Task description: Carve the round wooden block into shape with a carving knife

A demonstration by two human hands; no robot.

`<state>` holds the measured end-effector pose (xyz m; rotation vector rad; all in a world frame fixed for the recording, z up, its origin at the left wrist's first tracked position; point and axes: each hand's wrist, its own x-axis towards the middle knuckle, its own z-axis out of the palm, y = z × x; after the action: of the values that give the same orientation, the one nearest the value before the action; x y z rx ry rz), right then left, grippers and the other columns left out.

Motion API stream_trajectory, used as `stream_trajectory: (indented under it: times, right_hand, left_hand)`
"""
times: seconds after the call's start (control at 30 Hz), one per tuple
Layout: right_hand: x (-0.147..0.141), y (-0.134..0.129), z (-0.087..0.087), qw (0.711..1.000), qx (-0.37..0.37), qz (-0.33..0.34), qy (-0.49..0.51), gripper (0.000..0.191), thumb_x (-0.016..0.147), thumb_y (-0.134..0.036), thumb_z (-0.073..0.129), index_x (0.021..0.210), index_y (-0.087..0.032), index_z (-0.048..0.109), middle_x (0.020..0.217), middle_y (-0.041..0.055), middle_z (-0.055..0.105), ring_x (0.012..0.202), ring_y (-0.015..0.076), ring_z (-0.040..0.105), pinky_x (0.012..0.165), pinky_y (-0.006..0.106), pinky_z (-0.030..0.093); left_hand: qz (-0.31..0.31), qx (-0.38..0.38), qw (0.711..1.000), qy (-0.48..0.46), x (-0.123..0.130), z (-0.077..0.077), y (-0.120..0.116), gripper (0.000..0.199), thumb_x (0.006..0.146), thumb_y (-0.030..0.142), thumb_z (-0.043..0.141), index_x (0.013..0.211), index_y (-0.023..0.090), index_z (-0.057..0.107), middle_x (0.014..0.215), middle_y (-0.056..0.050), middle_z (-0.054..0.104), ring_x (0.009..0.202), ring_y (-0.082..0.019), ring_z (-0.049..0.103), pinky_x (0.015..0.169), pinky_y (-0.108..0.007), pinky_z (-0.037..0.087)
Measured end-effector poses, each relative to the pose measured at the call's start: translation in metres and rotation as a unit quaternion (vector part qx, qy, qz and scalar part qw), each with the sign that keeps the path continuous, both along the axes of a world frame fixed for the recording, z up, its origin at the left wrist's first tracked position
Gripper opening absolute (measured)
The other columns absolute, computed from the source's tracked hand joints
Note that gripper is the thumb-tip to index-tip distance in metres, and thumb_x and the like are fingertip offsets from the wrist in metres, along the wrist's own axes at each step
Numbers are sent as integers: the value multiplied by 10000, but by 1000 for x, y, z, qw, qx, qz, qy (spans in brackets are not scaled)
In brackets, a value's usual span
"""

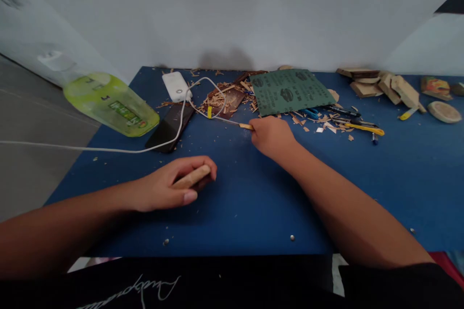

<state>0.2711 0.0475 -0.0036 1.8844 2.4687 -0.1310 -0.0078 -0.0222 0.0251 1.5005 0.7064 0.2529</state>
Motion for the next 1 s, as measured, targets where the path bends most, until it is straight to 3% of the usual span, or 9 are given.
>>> stream_trajectory:
  times: [0.1,0.2,0.37,0.8,0.93,1.0]
  right_hand:
    - [-8,-11,-3,997,-20,74,27,250,928,-229,509,946,-239,758,895,60,772,793,218,644,643,319,302]
    - [-15,-23,-4,987,-24,148,53,227,886,-185,517,911,-227,738,862,47,759,781,203,631,667,317,308]
    - [-17,-31,-3,975,-27,216,54,207,865,-173,524,911,-224,720,851,44,752,760,199,618,640,332,261]
    - [-14,-25,7,978,-30,201,-38,213,912,-202,541,992,-231,737,940,56,781,820,218,680,609,345,219]
    - [-13,-22,9,977,-46,203,-54,207,907,-221,558,991,-243,745,928,61,781,822,234,689,604,339,228]
    - [-9,-16,8,981,-53,174,-64,210,892,-224,558,978,-243,748,913,75,778,795,244,686,596,339,227]
  left_hand:
    - [77,19,996,-35,-1,-14,4,486,849,553,738,1115,173,593,853,3,520,713,-132,449,609,-250,345]
    - [66,12,997,-41,-1,-23,6,504,867,565,737,1146,174,584,847,12,505,693,-124,430,603,-248,352]
    - [50,8,998,-38,-1,-24,4,455,913,515,731,1165,189,539,827,43,476,660,-104,393,592,-237,332]
    - [79,82,993,23,0,-22,4,462,893,507,720,1168,182,540,838,35,514,670,-111,425,603,-241,353]
    - [68,76,994,39,2,-17,3,437,885,520,693,1113,173,557,839,26,528,677,-116,443,603,-241,366]
    - [47,91,994,41,1,-11,-1,419,862,494,714,1097,174,580,830,28,532,670,-112,447,595,-235,365]
